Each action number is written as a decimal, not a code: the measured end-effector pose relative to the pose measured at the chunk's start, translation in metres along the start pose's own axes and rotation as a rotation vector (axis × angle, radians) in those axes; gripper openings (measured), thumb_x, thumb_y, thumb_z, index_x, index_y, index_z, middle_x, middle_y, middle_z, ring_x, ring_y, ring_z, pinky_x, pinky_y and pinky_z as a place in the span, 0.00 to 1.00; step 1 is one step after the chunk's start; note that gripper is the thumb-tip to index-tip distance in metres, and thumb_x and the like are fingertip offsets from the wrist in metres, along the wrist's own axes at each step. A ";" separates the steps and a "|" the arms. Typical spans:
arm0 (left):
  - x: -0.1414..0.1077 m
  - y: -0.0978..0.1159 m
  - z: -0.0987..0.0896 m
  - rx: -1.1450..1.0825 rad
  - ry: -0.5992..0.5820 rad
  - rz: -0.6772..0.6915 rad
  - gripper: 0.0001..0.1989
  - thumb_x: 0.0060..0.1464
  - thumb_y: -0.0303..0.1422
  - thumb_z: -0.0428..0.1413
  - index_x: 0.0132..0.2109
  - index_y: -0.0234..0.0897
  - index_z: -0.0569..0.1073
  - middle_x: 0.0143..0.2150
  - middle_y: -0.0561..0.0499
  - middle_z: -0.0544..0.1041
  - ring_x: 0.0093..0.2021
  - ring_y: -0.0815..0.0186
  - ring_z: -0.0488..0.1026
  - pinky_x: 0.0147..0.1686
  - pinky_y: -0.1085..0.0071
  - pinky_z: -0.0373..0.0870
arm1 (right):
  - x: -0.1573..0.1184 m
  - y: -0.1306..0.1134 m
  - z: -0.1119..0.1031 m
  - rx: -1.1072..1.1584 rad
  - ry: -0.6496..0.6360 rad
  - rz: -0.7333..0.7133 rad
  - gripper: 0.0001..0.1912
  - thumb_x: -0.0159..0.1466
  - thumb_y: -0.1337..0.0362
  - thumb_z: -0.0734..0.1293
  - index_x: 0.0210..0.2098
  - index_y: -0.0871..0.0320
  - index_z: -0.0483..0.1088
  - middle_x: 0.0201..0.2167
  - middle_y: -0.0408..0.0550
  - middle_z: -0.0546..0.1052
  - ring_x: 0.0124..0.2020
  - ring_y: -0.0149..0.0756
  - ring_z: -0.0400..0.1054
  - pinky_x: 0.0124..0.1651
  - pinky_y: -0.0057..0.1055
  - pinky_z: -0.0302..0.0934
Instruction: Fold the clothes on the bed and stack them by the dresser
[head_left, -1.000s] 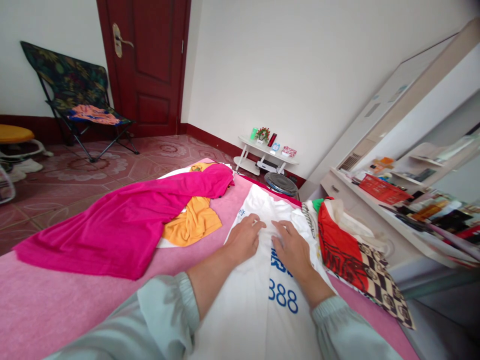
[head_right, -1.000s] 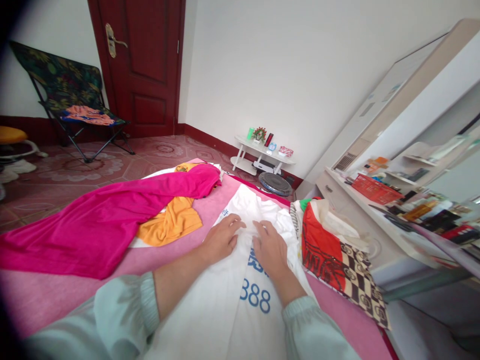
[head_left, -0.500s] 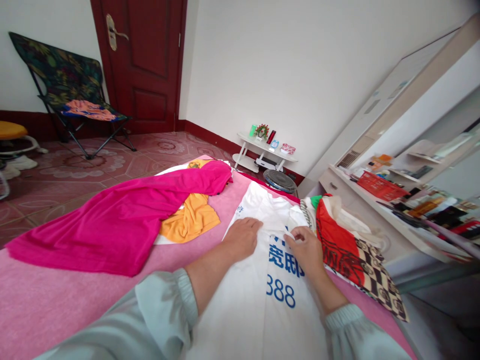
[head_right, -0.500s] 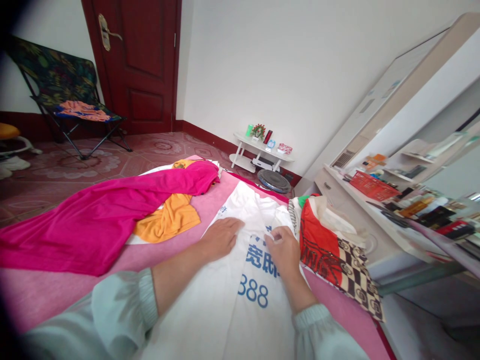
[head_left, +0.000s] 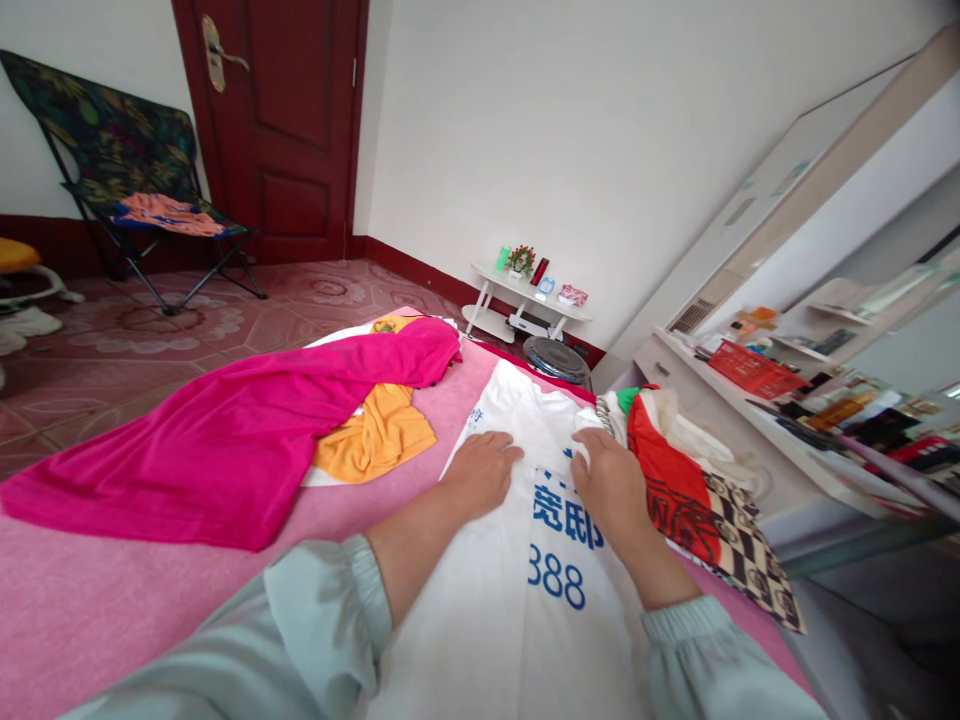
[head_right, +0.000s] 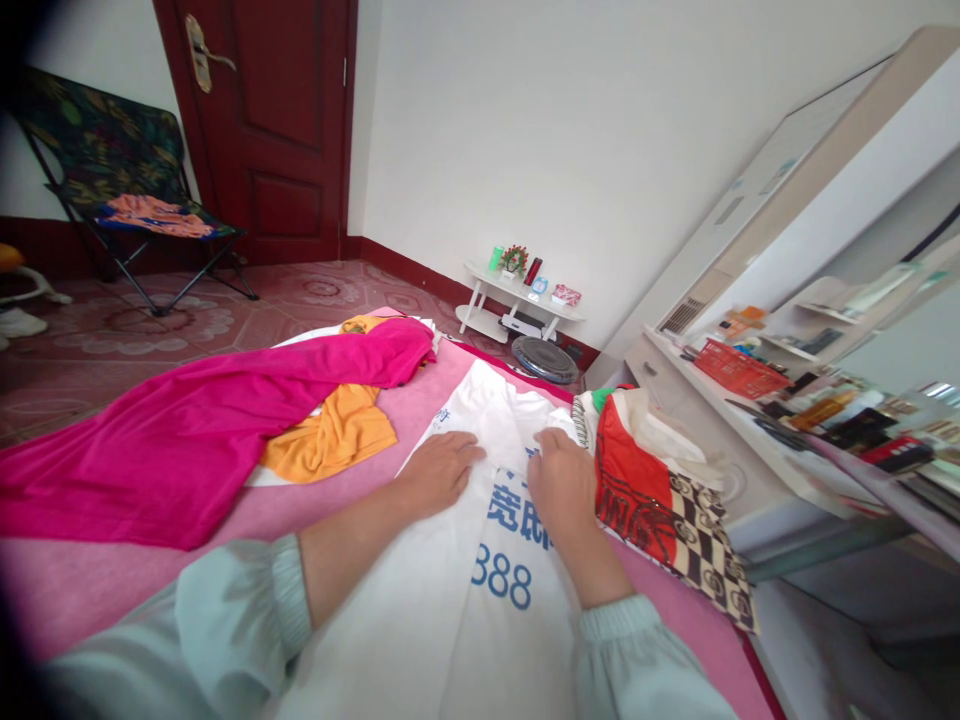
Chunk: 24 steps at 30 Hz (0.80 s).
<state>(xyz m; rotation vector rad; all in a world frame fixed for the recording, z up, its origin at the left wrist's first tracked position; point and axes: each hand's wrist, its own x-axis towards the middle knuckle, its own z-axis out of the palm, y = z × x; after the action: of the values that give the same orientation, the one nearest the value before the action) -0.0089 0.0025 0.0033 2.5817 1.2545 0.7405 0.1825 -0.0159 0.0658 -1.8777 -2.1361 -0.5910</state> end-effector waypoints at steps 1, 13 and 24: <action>0.000 0.000 0.000 0.003 0.006 0.003 0.19 0.56 0.28 0.47 0.54 0.42 0.68 0.56 0.47 0.67 0.57 0.59 0.62 0.56 0.62 0.60 | 0.004 -0.005 0.002 0.076 0.042 -0.046 0.19 0.63 0.66 0.56 0.51 0.60 0.68 0.51 0.54 0.72 0.49 0.45 0.67 0.53 0.39 0.56; -0.001 -0.001 0.002 -0.020 0.034 0.006 0.19 0.57 0.28 0.47 0.54 0.40 0.68 0.55 0.47 0.69 0.56 0.60 0.63 0.56 0.63 0.60 | 0.019 -0.009 0.048 0.091 -0.432 0.057 0.31 0.67 0.47 0.51 0.57 0.63 0.63 0.61 0.62 0.62 0.63 0.49 0.53 0.61 0.49 0.48; 0.000 -0.003 0.005 -0.006 0.044 0.028 0.18 0.56 0.28 0.48 0.53 0.39 0.69 0.53 0.47 0.70 0.55 0.60 0.64 0.55 0.63 0.61 | 0.076 -0.029 0.094 0.170 -0.370 0.117 0.28 0.70 0.55 0.46 0.66 0.59 0.48 0.68 0.51 0.48 0.67 0.44 0.41 0.64 0.49 0.40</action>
<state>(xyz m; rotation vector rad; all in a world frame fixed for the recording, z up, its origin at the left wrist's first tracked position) -0.0085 0.0051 -0.0016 2.5968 1.2297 0.8086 0.1504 0.0906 0.0109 -2.1267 -2.1820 -0.0344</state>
